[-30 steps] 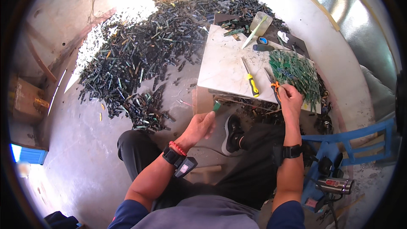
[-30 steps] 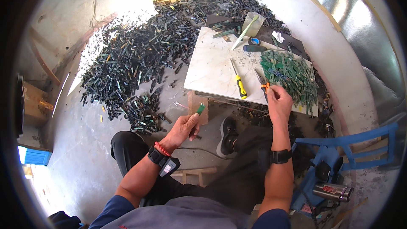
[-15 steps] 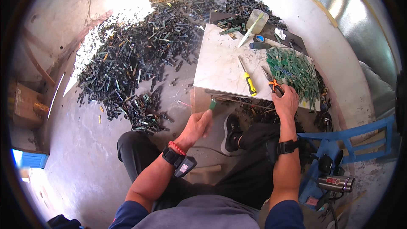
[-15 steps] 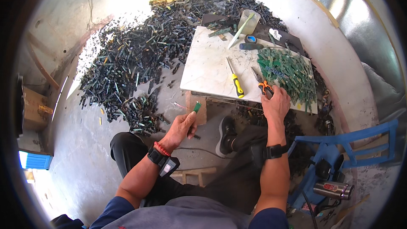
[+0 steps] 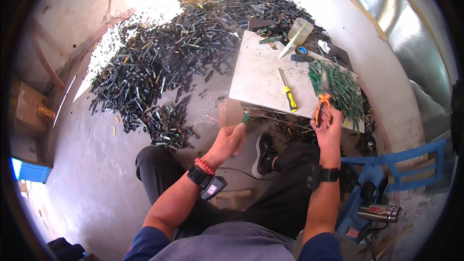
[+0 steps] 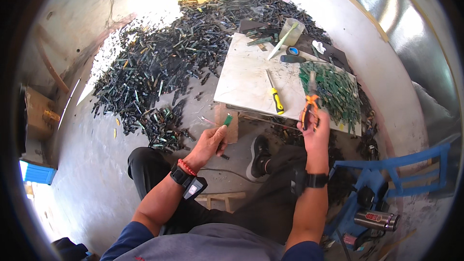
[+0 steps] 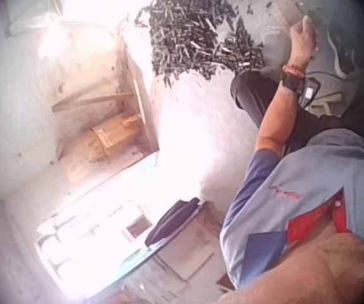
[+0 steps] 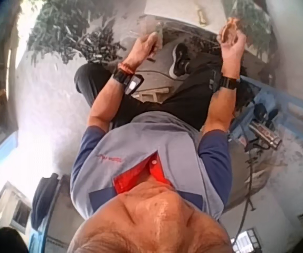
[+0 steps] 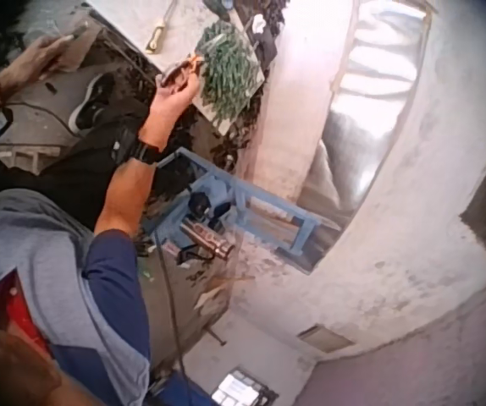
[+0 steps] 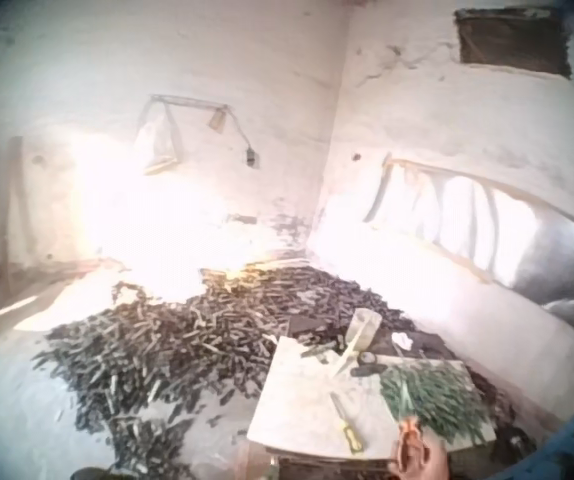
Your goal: The person sits at a low table and uses pliers and a screwdriver to remove components from small green circuit boards. They repeatedly pick up boards, strip parts, and place the processed boards into a pile on the table.
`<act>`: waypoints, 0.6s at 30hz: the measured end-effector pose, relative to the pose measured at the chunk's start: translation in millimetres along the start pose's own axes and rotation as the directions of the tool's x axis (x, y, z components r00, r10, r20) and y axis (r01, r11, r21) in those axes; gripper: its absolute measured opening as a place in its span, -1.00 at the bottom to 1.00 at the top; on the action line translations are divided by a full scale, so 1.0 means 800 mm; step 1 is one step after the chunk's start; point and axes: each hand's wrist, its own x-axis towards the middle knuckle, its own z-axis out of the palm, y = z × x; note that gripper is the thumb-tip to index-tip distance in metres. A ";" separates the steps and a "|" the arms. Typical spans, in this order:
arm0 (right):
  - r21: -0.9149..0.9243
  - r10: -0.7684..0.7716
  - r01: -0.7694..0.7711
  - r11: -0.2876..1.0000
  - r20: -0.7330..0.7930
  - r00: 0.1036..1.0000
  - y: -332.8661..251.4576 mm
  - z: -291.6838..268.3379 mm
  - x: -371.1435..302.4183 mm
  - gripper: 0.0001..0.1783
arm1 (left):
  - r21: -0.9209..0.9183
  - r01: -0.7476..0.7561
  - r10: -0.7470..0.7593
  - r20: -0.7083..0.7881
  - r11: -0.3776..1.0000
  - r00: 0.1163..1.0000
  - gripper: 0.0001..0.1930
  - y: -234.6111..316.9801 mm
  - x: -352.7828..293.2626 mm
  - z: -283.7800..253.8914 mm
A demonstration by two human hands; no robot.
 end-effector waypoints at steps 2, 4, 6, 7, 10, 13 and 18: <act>0.138 0.072 -0.089 0.986 0.125 0.990 -0.007 0.004 -0.026 -0.44 | -0.004 -0.004 0.004 0.004 1.000 1.000 -0.50 0.000 0.002 0.003; 0.201 0.106 -0.165 0.965 0.279 0.955 -0.005 0.010 -0.040 -0.47 | -0.015 -0.005 0.005 0.007 1.000 1.000 -0.50 0.000 0.003 0.006; 0.073 0.171 -0.206 0.976 0.327 0.929 0.001 0.019 -0.049 -0.48 | 0.016 -0.016 0.016 0.000 1.000 1.000 -0.50 0.003 0.000 0.006; 0.005 0.203 -0.219 0.976 0.347 0.916 0.003 0.024 -0.052 -0.49 | 0.030 -0.024 0.024 0.001 0.999 1.000 -0.51 0.004 0.000 0.006; -0.425 0.303 -0.119 0.897 0.396 0.867 0.009 0.044 -0.065 -0.66 | 0.055 -0.017 0.019 -0.029 0.998 0.999 -0.51 0.007 -0.001 0.006; -0.635 0.482 -0.167 0.754 0.362 0.798 0.025 0.059 -0.075 -0.61 | 0.065 -0.031 0.034 -0.037 0.997 0.999 -0.50 0.013 -0.006 0.003; -0.893 0.275 0.331 0.306 0.416 0.867 0.076 0.047 -0.078 -0.54 | 0.101 -0.019 0.025 -0.057 0.995 0.998 -0.50 0.012 -0.004 0.001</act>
